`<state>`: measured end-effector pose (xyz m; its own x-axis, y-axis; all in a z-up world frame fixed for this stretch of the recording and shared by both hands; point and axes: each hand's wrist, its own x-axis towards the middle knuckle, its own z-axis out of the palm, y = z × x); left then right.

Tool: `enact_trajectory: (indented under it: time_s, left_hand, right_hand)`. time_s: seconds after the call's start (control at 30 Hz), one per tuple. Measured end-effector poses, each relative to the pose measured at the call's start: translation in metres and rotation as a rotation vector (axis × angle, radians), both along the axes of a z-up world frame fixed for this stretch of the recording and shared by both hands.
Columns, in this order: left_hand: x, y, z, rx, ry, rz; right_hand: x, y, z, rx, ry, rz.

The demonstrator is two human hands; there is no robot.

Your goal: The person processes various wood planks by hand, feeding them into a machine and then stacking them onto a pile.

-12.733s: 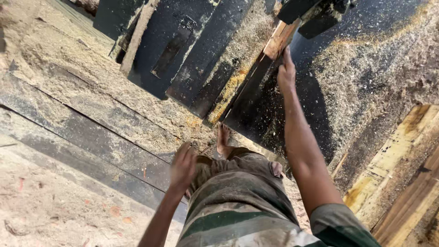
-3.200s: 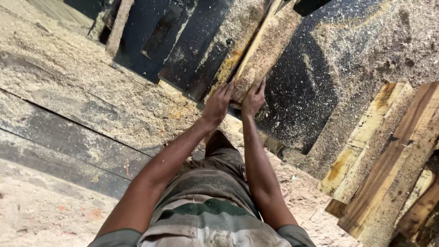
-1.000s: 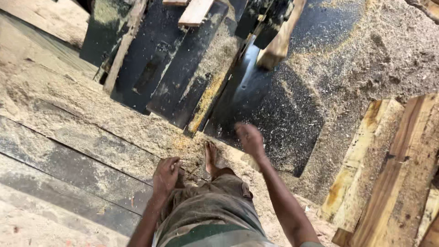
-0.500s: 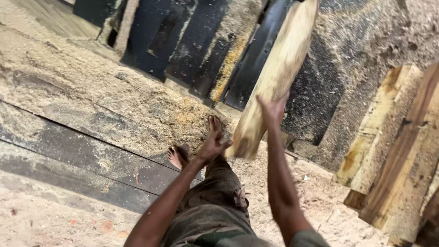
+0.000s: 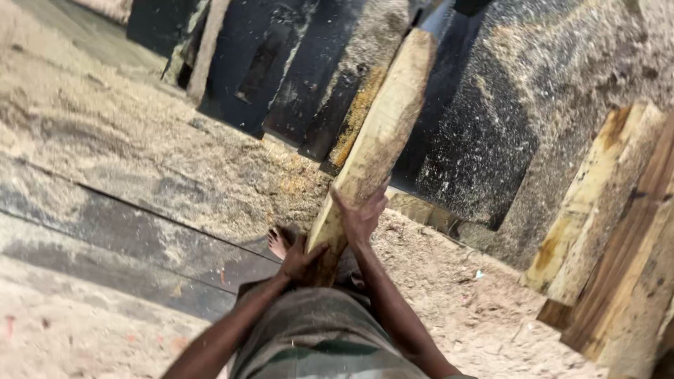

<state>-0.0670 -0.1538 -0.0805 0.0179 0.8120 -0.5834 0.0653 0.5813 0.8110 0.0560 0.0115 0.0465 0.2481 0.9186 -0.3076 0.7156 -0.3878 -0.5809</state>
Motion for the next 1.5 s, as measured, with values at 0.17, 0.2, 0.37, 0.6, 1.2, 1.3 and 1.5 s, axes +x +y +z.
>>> enact_trajectory:
  time_s: [0.17, 0.2, 0.37, 0.6, 1.2, 1.3, 1.5]
  left_hand:
    - [0.001, 0.077, 0.023, -0.118, -0.075, -0.030]
    - [-0.002, 0.082, 0.032, -0.139, -0.075, -0.050]
    - [-0.003, 0.142, 0.077, 0.108, 0.473, -0.330]
    - [0.023, 0.273, 0.099, 0.647, 0.561, -0.417]
    - [0.017, 0.253, 0.128, 0.660, 0.602, -0.225]
    - [0.035, 0.208, 0.113, 0.703, 0.613, -0.097]
    - [0.020, 0.276, 0.114, 0.742, 0.695, -0.065]
  right_hand:
    - [0.001, 0.062, 0.004, 0.019, 0.022, -0.004]
    - [0.003, 0.066, 0.002, 0.011, -0.006, 0.024]
    - [0.017, 0.108, -0.013, 0.019, 0.084, 0.000]
    - [0.025, 0.203, -0.005, 0.073, 0.133, 0.032]
    - [0.065, 0.164, -0.043, 0.166, 0.684, 0.095]
    - [0.059, 0.114, -0.076, 0.266, 0.744, -0.315]
    - [0.039, 0.183, -0.100, 0.370, 1.010, -0.336]
